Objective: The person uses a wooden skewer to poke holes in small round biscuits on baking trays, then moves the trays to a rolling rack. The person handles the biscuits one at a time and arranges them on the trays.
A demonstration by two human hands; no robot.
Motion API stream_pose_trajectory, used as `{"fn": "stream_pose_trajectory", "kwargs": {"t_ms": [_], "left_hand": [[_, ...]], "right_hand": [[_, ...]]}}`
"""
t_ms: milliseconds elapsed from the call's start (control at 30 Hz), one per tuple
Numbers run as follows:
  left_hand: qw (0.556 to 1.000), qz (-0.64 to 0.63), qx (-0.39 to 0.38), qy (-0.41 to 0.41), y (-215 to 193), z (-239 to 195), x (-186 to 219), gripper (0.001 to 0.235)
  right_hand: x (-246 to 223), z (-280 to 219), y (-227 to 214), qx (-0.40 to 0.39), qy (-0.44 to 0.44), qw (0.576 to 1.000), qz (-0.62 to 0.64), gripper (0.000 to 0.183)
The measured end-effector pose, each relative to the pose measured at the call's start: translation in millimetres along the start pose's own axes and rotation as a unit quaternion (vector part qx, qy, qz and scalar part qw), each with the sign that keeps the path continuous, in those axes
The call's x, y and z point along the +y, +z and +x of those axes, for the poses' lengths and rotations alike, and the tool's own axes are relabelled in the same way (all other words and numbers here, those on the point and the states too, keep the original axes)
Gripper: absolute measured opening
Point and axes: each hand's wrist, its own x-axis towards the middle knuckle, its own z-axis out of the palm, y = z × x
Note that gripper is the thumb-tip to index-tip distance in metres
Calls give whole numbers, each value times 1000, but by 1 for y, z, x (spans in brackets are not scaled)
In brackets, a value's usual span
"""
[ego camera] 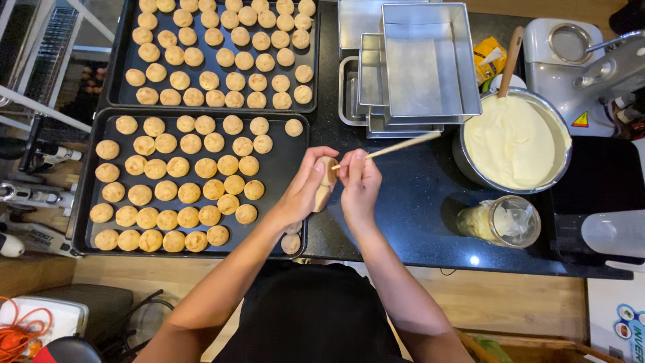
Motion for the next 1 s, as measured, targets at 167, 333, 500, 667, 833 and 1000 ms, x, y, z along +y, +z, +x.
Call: {"fn": "stream_pose_trajectory", "kwargs": {"t_ms": [167, 333, 500, 667, 833, 1000], "left_hand": [[985, -166, 0, -37, -3, 3, -19, 39], [996, -91, -11, -16, -4, 1, -27, 38], [996, -76, -20, -49, 2, -10, -30, 38], [980, -176, 9, -92, -1, -14, -32, 41], [998, -53, 10, -12, -7, -9, -42, 40], [992, -95, 59, -57, -5, -13, -49, 41]], "right_hand": [[-8, -13, 7, -17, -53, 998, -1, 29], [-20, -16, 4, -32, -311, 890, -331, 34], [1, -17, 1, 12, -138, 969, -206, 37], [5, -19, 1, 2, -43, 999, -32, 34], [-14, -19, 3, -42, -277, 898, -340, 31], [-22, -20, 4, 22, -209, 944, -254, 25]]}}
